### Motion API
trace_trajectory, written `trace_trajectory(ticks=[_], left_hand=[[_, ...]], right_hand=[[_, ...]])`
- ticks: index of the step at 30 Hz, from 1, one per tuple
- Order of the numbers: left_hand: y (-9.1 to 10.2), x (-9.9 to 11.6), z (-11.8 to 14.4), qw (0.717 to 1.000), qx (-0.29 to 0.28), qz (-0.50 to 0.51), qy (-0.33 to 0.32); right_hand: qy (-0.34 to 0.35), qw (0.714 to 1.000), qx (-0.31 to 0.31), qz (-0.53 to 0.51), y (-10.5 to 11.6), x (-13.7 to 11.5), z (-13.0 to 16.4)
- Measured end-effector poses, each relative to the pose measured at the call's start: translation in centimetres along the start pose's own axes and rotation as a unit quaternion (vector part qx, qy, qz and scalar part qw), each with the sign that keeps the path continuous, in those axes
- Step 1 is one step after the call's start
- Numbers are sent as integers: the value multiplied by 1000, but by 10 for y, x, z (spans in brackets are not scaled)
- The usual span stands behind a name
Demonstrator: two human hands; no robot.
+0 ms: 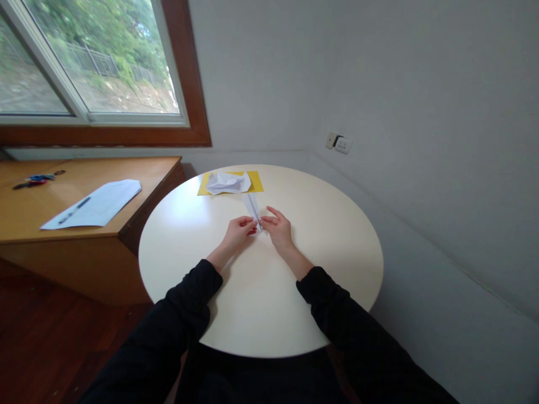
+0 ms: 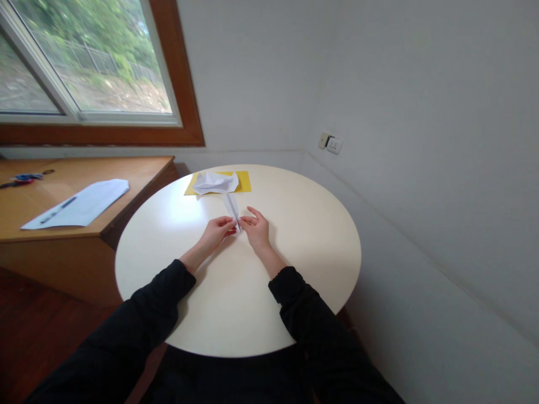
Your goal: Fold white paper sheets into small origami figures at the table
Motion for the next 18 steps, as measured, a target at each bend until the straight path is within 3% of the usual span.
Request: trace_trajectory(ticks=[11,18], left_hand=[[-1,-5,0,997,-22,38,70],[2,-6,-2,998,-9,34,59]], right_hand=[[14,1000,-6,3,0,-2,0],[38,999,-10,-3,-1,-2,-1]])
Point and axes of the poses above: each hand's wrist, its own z-axis away from the middle knuckle, its own y-axis out of the back of the hand, x = y × z, the point moved 5 cm from there along -z, towards the middle knuckle, and after that the axes turned 15 degrees about y, right-handed, at the moved point
